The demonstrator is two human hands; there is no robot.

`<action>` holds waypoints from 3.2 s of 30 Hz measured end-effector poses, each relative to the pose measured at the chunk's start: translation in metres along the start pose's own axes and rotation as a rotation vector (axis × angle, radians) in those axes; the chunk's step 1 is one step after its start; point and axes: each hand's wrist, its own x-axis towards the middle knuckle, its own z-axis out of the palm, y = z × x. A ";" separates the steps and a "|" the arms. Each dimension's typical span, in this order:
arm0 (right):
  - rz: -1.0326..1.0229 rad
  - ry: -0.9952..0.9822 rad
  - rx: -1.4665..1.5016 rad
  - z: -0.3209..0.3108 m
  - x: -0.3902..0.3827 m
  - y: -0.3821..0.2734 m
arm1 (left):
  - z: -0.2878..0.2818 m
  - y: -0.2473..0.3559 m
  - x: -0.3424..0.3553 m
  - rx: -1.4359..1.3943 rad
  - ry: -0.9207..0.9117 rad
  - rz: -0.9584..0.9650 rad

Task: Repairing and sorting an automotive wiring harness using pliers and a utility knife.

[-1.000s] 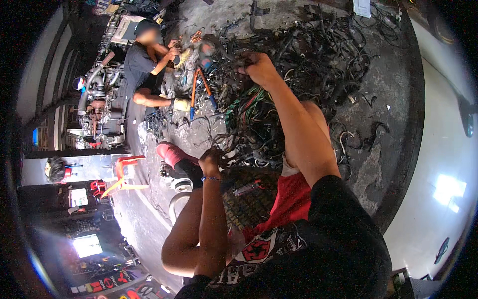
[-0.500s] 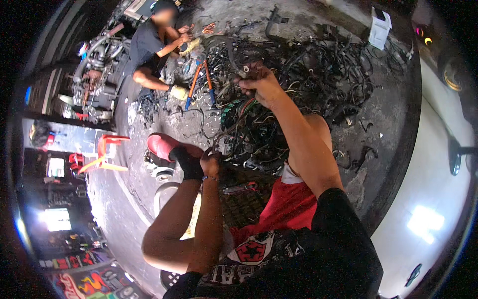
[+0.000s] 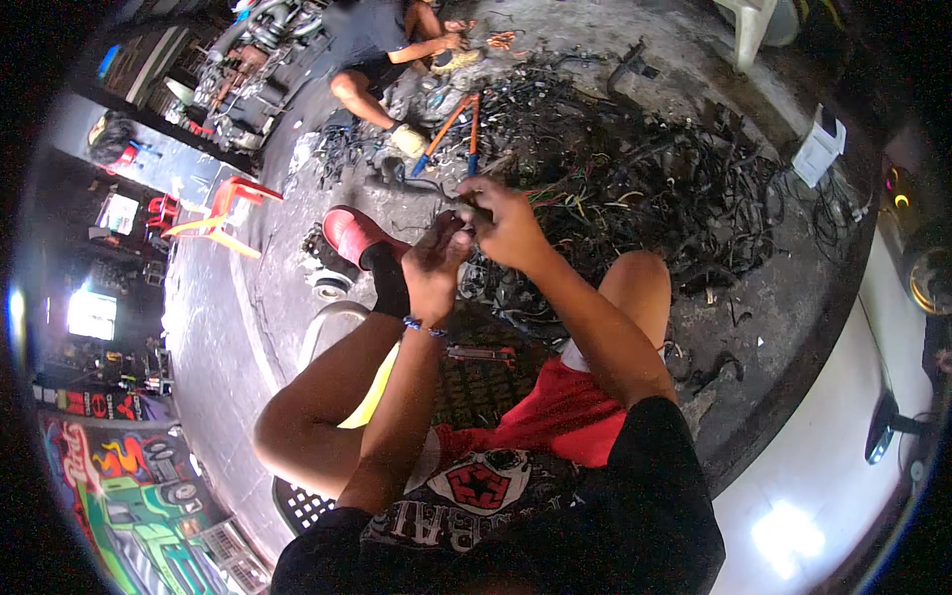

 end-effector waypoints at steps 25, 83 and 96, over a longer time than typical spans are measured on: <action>0.111 -0.281 -0.175 0.004 -0.038 0.010 | -0.057 -0.059 0.001 -0.029 -0.303 0.019; 0.413 0.067 -0.380 -0.042 -0.005 0.087 | -0.022 -0.113 -0.042 0.329 0.245 -0.445; 0.431 0.001 -0.392 -0.024 -0.010 0.053 | -0.028 -0.084 -0.053 0.382 0.179 -0.246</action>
